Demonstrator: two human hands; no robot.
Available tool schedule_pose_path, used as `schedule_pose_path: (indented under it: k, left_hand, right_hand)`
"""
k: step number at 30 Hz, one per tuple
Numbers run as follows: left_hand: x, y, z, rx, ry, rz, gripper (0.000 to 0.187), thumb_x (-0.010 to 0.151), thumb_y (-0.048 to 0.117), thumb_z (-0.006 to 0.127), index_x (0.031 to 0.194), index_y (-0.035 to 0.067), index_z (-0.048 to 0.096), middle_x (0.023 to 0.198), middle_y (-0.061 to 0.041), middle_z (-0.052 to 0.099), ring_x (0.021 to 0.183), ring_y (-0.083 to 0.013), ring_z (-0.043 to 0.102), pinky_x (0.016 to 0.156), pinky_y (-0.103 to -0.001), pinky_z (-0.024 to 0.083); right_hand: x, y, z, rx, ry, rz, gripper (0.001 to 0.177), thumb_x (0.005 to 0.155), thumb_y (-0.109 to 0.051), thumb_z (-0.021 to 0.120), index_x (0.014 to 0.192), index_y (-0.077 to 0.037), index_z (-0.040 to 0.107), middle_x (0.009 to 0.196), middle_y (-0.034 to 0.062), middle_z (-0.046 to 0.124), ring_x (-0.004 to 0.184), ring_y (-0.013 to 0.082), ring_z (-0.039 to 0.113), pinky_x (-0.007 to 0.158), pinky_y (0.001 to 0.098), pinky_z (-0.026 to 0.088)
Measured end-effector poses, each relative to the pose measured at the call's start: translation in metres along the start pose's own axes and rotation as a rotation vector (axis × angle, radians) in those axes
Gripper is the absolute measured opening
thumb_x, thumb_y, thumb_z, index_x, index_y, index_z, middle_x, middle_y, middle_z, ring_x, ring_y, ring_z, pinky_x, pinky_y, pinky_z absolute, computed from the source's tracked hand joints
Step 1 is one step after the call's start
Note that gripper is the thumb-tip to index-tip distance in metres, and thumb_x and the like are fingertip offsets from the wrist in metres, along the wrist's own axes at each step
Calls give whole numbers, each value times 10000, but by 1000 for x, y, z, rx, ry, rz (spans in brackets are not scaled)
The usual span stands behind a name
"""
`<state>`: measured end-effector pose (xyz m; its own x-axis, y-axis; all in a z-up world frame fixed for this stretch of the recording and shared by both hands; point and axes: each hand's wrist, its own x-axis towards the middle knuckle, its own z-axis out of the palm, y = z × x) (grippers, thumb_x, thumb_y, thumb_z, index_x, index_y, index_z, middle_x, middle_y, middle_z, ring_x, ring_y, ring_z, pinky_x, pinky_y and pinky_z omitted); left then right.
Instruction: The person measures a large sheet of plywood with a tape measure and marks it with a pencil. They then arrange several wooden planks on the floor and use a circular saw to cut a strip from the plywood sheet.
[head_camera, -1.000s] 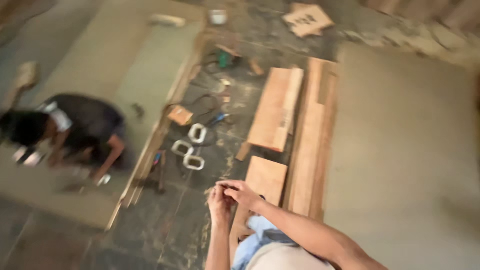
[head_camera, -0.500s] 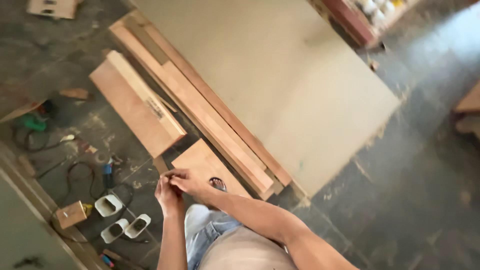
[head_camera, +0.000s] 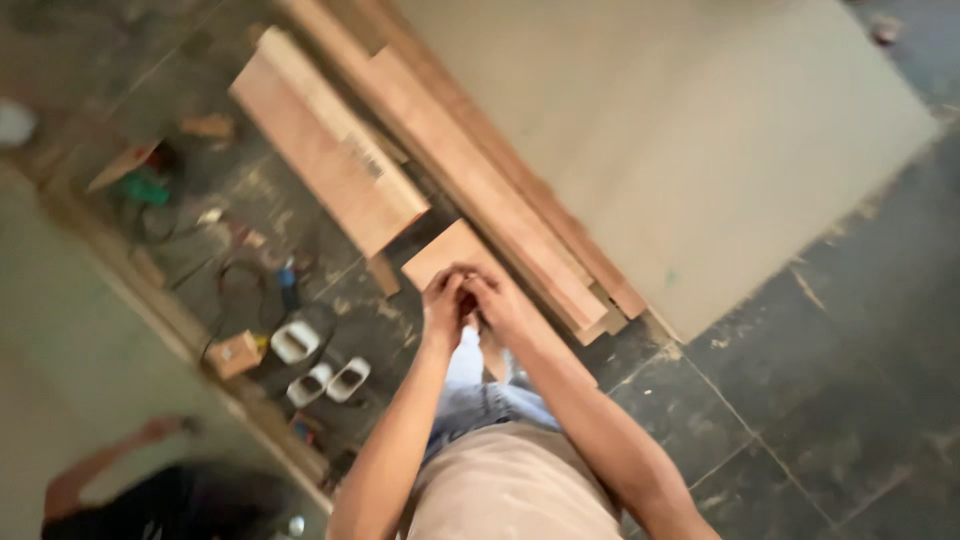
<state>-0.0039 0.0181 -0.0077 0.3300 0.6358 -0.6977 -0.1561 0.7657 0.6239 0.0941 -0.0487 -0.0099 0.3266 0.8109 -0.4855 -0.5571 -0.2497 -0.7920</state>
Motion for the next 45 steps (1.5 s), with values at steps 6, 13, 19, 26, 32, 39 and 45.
schedule_pose_path:
  k: [6, 13, 19, 26, 32, 39, 45]
  left_hand:
    - [13, 6, -44, -52, -46, 68, 210, 996, 211, 638, 1034, 6, 661, 795, -43, 624, 614, -113, 580, 506, -254, 482]
    - [24, 18, -64, -212, -64, 122, 215, 996, 222, 583, 1074, 32, 648, 848, -14, 650, 674, -88, 590, 558, -228, 474]
    - [29, 37, -57, -161, -43, 73, 231, 985, 164, 536, 1037, -6, 683, 842, -38, 652, 658, -94, 574, 557, -243, 471]
    - [45, 18, -55, -14, -79, 22, 186, 998, 157, 563, 924, 12, 652, 794, -31, 610, 642, -102, 563, 533, -260, 471]
    - [73, -28, -44, 188, -2, -113, 179, 978, 170, 603, 862, 34, 613, 758, -40, 627, 663, -126, 612, 583, -285, 528]
    - [148, -141, -46, 451, -135, -250, 173, 979, 230, 626, 921, 69, 652, 814, -43, 684, 700, -115, 657, 638, -269, 567]
    - [337, -386, -110, 720, -230, -122, 231, 1018, 255, 652, 959, 31, 649, 869, -60, 719, 735, -115, 674, 655, -261, 553]
  right_hand:
    - [6, -22, 32, -42, -171, 94, 359, 978, -94, 538, 1299, -8, 674, 873, 65, 704, 696, 129, 653, 625, 266, 522]
    - [33, -25, 64, -147, -278, 125, 368, 955, -89, 536, 1294, -40, 670, 889, 50, 704, 706, 114, 660, 637, 254, 540]
    - [42, -32, 69, -184, -258, 127, 362, 953, -87, 536, 1281, -33, 678, 894, 43, 699, 733, 101, 656, 670, 242, 536]
    - [42, 5, 36, -195, -79, 135, 362, 936, -93, 544, 1262, -28, 686, 826, 41, 691, 688, 109, 638, 637, 256, 532]
    - [21, 81, -38, -33, 248, 201, 300, 966, -100, 544, 1227, -10, 661, 836, 36, 705, 712, 111, 643, 633, 263, 529]
    - [-4, 186, -157, 35, 509, 262, 366, 972, -188, 581, 1326, -96, 603, 882, 5, 718, 752, 109, 658, 653, 273, 530]
    - [54, 360, -337, -756, 641, 174, 539, 903, -284, 750, 1392, -120, 594, 1244, 143, 708, 1075, 290, 718, 829, 394, 605]
